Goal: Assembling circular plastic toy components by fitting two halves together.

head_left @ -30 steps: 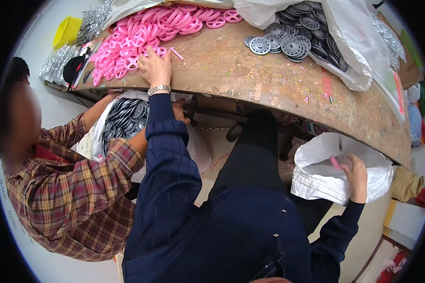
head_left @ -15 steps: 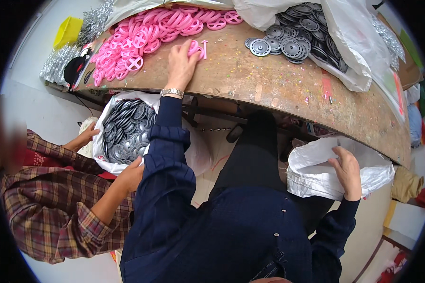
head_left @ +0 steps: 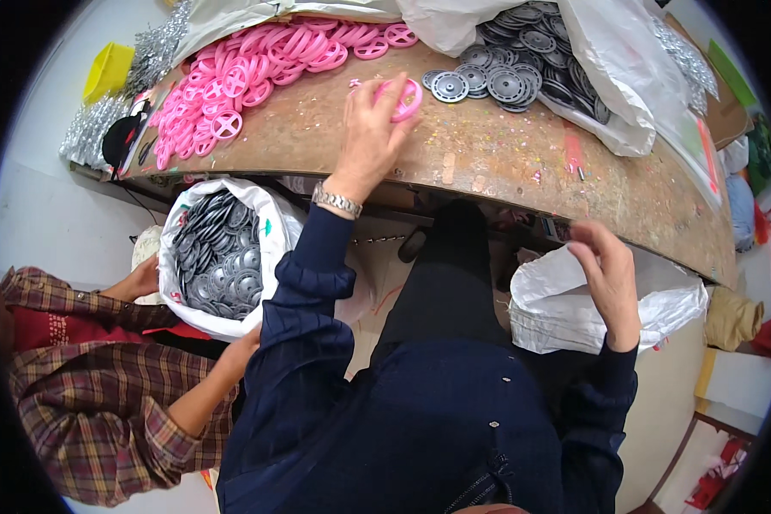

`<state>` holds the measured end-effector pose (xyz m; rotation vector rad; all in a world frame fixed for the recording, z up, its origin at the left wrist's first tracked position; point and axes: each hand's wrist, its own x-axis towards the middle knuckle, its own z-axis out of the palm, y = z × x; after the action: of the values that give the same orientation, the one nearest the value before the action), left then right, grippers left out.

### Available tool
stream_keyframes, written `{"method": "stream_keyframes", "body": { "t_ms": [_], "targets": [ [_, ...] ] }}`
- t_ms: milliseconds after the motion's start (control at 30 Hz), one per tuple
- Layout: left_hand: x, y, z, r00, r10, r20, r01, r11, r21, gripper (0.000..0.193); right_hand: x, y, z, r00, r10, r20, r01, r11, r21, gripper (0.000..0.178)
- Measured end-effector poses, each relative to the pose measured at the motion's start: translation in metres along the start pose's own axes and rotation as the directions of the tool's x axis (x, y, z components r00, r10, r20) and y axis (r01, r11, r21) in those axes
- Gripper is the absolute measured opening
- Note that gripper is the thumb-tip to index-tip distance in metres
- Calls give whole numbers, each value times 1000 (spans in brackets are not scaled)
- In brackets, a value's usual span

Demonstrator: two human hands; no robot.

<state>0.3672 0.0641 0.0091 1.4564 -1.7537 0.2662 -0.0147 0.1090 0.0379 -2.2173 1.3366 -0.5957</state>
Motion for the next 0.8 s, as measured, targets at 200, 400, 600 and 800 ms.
{"method": "stream_keyframes", "body": {
  "t_ms": [200, 400, 600, 800],
  "targets": [
    [-6, 75, -4, 973, 220, 74, -213, 973, -90, 71, 44, -39, 19, 994, 49, -102, 22, 801, 599, 28],
    [-34, 112, 9, 966, 201, 161, -128, 916, -380, 79, 81, -50, 42, 994, 35, 105, -100, 701, 706, 24],
    [-33, 113, 5, 954, -83, 289, 269, 664, -698, 70, 94, -47, 56, 999, -38, -23, 43, 703, 710, 20],
    [-26, 85, 20, 813, -378, 443, 542, 216, -812, 46, 133, -48, 56, 966, -137, -217, 223, 868, 444, 21]
  ]
}}
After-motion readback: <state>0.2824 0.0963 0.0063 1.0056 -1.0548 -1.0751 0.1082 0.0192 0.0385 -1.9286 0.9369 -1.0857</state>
